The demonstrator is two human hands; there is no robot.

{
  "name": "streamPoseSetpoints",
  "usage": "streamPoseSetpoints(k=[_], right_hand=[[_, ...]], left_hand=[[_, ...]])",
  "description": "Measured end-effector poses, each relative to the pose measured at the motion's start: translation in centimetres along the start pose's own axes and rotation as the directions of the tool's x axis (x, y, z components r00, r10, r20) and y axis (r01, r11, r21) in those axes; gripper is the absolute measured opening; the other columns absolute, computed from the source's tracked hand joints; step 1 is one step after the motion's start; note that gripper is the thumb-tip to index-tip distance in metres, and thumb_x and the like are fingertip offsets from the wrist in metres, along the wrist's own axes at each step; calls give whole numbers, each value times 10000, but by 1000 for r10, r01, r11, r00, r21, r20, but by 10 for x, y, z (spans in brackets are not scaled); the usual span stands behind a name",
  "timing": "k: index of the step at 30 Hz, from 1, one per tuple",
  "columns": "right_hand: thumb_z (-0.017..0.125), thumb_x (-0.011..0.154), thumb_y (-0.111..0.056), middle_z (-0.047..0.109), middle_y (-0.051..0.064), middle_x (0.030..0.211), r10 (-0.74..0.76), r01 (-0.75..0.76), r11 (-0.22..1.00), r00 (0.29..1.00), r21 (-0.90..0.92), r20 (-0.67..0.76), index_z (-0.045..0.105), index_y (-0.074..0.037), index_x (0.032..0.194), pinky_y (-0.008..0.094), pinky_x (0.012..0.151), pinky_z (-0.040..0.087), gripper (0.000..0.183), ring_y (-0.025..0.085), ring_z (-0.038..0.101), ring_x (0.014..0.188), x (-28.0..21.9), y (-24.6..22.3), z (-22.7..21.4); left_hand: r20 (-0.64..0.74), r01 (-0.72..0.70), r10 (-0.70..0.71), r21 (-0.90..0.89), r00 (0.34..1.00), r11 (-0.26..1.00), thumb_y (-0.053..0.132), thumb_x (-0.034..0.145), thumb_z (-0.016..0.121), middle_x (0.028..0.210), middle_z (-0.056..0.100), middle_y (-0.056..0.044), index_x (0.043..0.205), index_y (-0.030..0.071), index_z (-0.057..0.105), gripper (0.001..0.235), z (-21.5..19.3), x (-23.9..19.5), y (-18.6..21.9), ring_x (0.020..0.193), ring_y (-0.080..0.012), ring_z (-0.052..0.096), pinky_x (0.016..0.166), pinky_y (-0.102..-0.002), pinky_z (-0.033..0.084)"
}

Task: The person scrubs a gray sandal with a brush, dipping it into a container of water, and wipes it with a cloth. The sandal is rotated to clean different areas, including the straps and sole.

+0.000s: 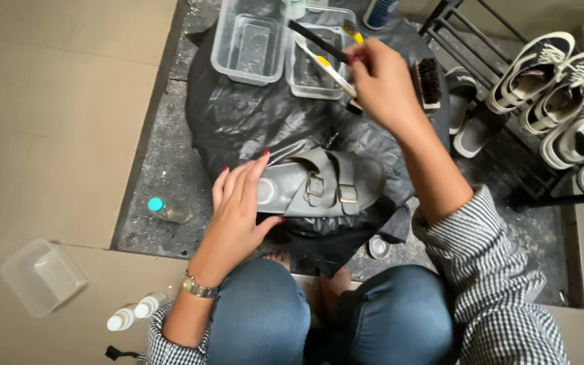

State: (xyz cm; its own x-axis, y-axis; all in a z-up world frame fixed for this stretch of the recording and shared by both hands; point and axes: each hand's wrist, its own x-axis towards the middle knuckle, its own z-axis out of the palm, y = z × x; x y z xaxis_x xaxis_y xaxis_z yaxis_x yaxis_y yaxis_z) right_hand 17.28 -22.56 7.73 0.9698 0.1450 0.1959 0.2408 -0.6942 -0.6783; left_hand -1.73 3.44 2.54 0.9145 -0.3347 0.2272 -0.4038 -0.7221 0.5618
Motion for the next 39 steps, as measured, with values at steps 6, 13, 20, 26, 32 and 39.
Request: streamPoseSetpoints(k=[6,13,20,26,32,39], right_hand=[[487,921,-79,743,211,1071,-57,56,986,998,-155,-1,603,-56,1229,527,856,473,330,466,656,1018,54,-22,79],[499,886,-43,772,140,1105,-11,20,996,994,-86,111,766,-150,1164,414,906,520,400,346,713,1054,73,-14,116],[455,886,-63,764,100,1031,84,-81,996,993,-48,78,767,-142,1113,377,767,489,394,246,656,837,71,-19,102],[450,931,-40,724,58,857,110,-115,991,992,74,67,760,-107,1154,291,484,346,387,93,457,515,66,-23,96],[550,892,-128,510,-31,621,243,-242,875,969,420,53,763,-137,1089,212,425,300,290,43,403,502,40,-27,44],[575,1009,-106,387,-38,686,243,-264,848,964,460,105,651,-82,1350,238,483,207,350,76,270,561,-109,-17,-62]], left_hand=[[-114,8,-21,-115,993,993,355,738,901,1371,566,-58,1585,73,249,1106,7,-8,-9,1264,-238,519,1198,-492,213],[-149,26,-44,-119,988,993,423,696,937,1387,573,-13,1579,75,270,1160,8,-14,-12,1225,-227,524,1110,-414,263],[-133,29,-48,-139,990,990,391,688,939,1386,571,-21,1581,90,270,1156,6,-12,-13,1256,-216,512,1130,-424,255],[-111,42,-60,-160,992,986,365,717,922,1404,557,-31,1579,96,268,1115,6,-13,-12,1275,-218,500,1128,-434,255],[-98,11,-22,-111,995,994,472,819,821,1483,476,-78,1579,93,292,1001,3,-13,-9,1352,-281,437,1144,-489,279],[-95,-203,202,-9,975,979,477,830,836,1527,457,-129,1523,63,395,920,-12,3,5,1432,-313,426,1180,-502,287]])
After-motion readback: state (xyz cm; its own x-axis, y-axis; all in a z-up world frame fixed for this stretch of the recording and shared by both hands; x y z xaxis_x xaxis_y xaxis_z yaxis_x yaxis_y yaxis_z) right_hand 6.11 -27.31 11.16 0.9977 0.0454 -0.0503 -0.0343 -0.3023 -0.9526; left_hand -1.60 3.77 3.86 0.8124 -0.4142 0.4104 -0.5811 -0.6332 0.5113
